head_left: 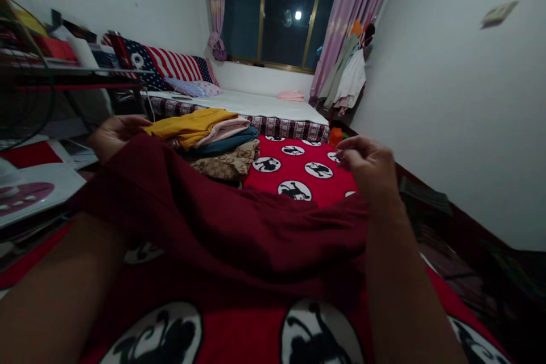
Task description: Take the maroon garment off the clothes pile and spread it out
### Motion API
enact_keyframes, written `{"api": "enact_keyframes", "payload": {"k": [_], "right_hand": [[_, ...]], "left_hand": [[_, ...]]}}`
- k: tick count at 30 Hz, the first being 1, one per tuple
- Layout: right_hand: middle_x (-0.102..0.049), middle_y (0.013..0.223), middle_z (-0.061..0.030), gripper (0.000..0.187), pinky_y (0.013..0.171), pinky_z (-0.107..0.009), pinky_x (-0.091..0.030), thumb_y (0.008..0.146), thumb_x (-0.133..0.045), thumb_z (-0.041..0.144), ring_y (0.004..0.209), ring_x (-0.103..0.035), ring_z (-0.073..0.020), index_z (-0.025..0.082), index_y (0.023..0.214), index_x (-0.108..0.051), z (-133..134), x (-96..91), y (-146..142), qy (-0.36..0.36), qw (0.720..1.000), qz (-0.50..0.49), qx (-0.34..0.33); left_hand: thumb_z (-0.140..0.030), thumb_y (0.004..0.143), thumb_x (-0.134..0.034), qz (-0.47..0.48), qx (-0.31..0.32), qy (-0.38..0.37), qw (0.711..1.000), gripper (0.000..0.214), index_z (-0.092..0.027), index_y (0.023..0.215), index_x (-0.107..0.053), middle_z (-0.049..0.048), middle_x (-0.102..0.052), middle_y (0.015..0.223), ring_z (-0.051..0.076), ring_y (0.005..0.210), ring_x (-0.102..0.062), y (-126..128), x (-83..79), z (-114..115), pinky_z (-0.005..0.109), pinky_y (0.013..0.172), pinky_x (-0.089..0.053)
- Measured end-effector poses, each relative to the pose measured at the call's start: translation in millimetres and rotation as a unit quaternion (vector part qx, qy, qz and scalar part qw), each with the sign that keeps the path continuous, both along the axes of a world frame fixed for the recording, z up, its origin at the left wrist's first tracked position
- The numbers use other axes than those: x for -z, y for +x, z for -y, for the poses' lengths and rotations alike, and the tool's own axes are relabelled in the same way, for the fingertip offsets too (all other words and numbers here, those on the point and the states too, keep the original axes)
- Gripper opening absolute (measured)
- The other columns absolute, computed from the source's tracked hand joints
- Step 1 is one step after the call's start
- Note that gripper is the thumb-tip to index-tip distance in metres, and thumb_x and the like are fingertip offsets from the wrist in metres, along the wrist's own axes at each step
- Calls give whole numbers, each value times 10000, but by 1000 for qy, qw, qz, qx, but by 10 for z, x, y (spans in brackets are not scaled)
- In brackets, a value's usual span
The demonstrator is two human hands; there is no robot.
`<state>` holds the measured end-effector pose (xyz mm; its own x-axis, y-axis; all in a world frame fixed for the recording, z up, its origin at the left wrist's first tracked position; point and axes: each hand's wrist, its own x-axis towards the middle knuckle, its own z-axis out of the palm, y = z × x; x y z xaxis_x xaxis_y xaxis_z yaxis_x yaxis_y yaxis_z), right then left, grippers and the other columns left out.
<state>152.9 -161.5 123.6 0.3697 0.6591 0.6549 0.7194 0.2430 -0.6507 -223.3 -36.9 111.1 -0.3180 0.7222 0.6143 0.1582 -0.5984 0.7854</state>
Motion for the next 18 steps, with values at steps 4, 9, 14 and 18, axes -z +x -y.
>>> {"api": "enact_keyframes", "payload": {"k": [4, 9, 14, 18], "right_hand": [[-700, 966, -91, 472, 653, -276, -489, 743, -691, 410, 724, -656, -174, 180, 1151, -638, -222, 376, 63, -272, 955, 115, -18], [-670, 1170, -103, 711, 793, -293, -487, 647, -805, 416, 985, -643, -236, 223, 1287, -563, -360, 775, -39, -432, 877, 199, -72], [-713, 1034, -93, 330, 743, -296, -472, 681, -759, 349, 945, -656, -254, 230, 987, -726, -384, 791, -173, -483, 822, 291, -80], [-716, 817, -15, 164, 608, -248, -421, 692, -707, 311, 768, -648, -191, 260, 842, -749, -295, 507, -113, -463, 831, 294, -97]], "left_hand": [[-158, 590, -543, 116, 4, 33, 993, 110, -185, 688, -584, 16, -702, 883, 161, 778, -663, 252, -100, 233, 390, 806, -552], [-275, 783, -529, -95, 84, -7, 992, 151, -259, 843, -668, -32, -723, 856, 152, 742, -663, 485, -107, 406, 331, 771, -537], [-351, 772, -578, -517, 161, -94, 835, 383, -197, 1104, -691, 81, -710, 1107, 249, 981, -658, 709, 419, 256, 338, 849, -504], [-413, 687, -720, -651, 185, -178, 714, 601, -226, 1249, -616, 107, -692, 1133, 301, 1023, -640, 794, 670, 236, 349, 839, -495]]}}
